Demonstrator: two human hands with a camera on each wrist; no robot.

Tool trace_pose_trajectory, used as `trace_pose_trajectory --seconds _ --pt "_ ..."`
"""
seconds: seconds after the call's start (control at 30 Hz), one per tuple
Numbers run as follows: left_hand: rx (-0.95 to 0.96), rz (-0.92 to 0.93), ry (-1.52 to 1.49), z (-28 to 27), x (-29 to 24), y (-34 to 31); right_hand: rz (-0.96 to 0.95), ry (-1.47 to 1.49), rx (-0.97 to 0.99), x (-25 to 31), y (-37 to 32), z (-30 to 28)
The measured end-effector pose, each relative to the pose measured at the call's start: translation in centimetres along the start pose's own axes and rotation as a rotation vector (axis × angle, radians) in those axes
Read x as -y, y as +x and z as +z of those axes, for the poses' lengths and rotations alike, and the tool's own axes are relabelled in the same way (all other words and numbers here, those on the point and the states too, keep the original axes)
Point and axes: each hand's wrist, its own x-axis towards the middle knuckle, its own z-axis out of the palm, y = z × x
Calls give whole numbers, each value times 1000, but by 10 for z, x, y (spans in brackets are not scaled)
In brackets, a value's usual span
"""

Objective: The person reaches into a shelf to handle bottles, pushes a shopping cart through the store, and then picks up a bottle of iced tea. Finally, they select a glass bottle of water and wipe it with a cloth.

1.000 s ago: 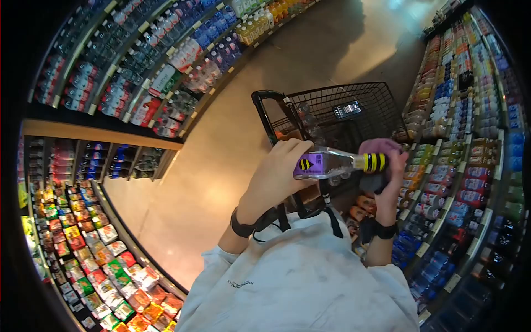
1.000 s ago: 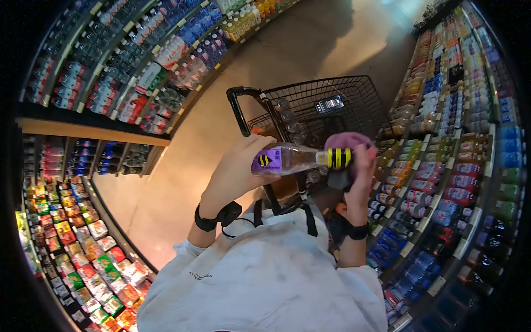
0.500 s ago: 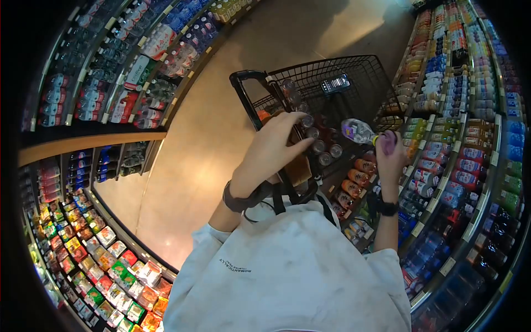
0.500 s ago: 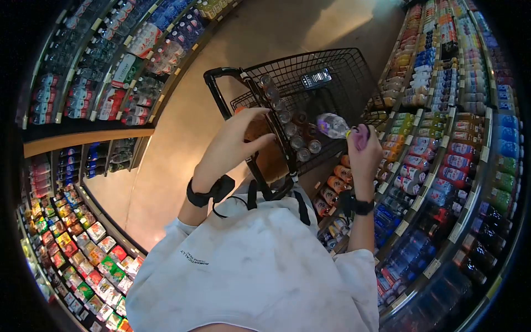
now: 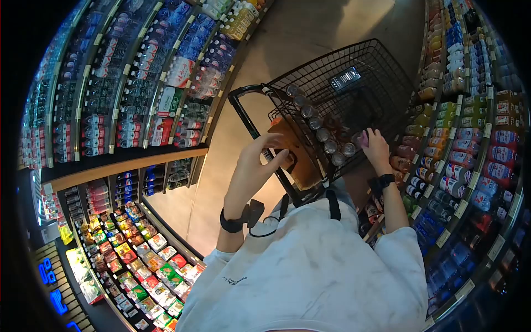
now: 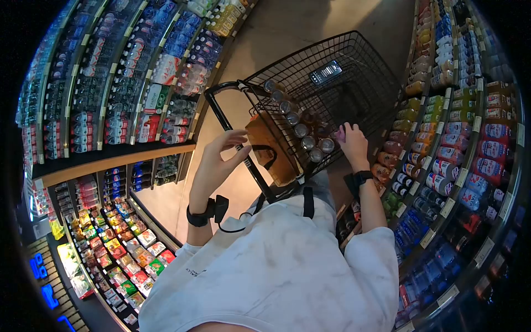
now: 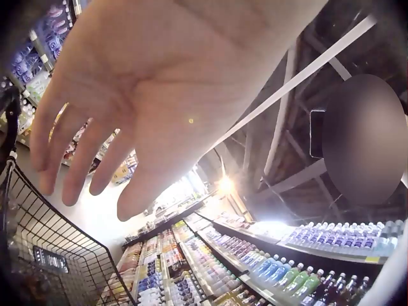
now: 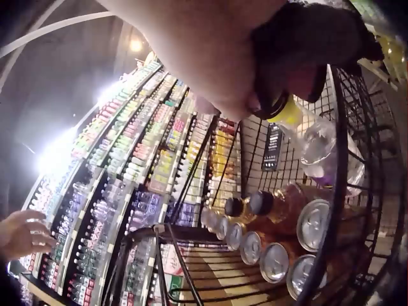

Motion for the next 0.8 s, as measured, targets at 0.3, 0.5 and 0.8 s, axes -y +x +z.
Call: trace_pose_trajectory --seconds 0.3,0.5,0.8 --pt "126 74 -52 20 -25 22 157 568 -198 3 -6 -66" --pt "375 400 -36 45 -42 42 273 1270 -183 98 -64 -140" --pt "858 568 -272 44 4 29 387 1116 -416 225 -166 -124"
